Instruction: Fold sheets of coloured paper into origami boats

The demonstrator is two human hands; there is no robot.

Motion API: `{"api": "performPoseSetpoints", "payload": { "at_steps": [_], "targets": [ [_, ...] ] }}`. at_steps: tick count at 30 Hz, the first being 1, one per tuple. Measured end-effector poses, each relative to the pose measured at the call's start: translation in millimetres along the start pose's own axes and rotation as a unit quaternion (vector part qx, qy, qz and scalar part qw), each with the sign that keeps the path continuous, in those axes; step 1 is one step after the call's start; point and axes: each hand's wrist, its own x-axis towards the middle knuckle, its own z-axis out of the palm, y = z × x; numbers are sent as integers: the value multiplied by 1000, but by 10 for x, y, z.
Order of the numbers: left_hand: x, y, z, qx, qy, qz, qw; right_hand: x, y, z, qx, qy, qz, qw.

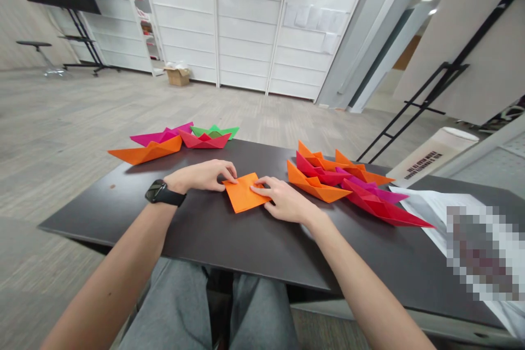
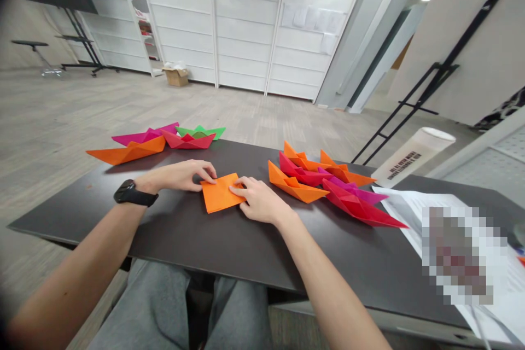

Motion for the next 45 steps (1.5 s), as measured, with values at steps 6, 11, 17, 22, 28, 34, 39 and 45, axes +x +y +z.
{"api": "performPoseSetpoints", "payload": {
  "at_steps": [6, 11, 17, 22, 28, 34, 39, 45],
  "targets": [
    [-30, 109, -21, 14, -12, 8, 1000, 15, -32, -24, 22, 4, 23, 999],
    [17, 126, -1, -19, 9, -43, 999, 94, 13, 103, 74, 96, 103, 987],
    [107, 76, 123, -40, 42, -91, 994, 95, 160, 293, 81, 151, 169, 971],
    [127, 121, 167, -1, 24, 33, 999, 84, 61, 230, -14, 130, 142, 981],
    [111, 135, 132, -43, -30, 45, 998, 87, -155, 78, 12, 63, 14, 998],
    [72, 56, 63, -61, -26, 6, 998, 10, 17, -25, -36, 56, 75, 995],
    [31, -56, 40, -61, -18, -19, 998, -20, 102, -60, -15, 50, 86, 995],
    [14, -101, 17, -46, 27, -31, 998, -2, 131, -13, 41, 60, 105, 992]
  ]
}}
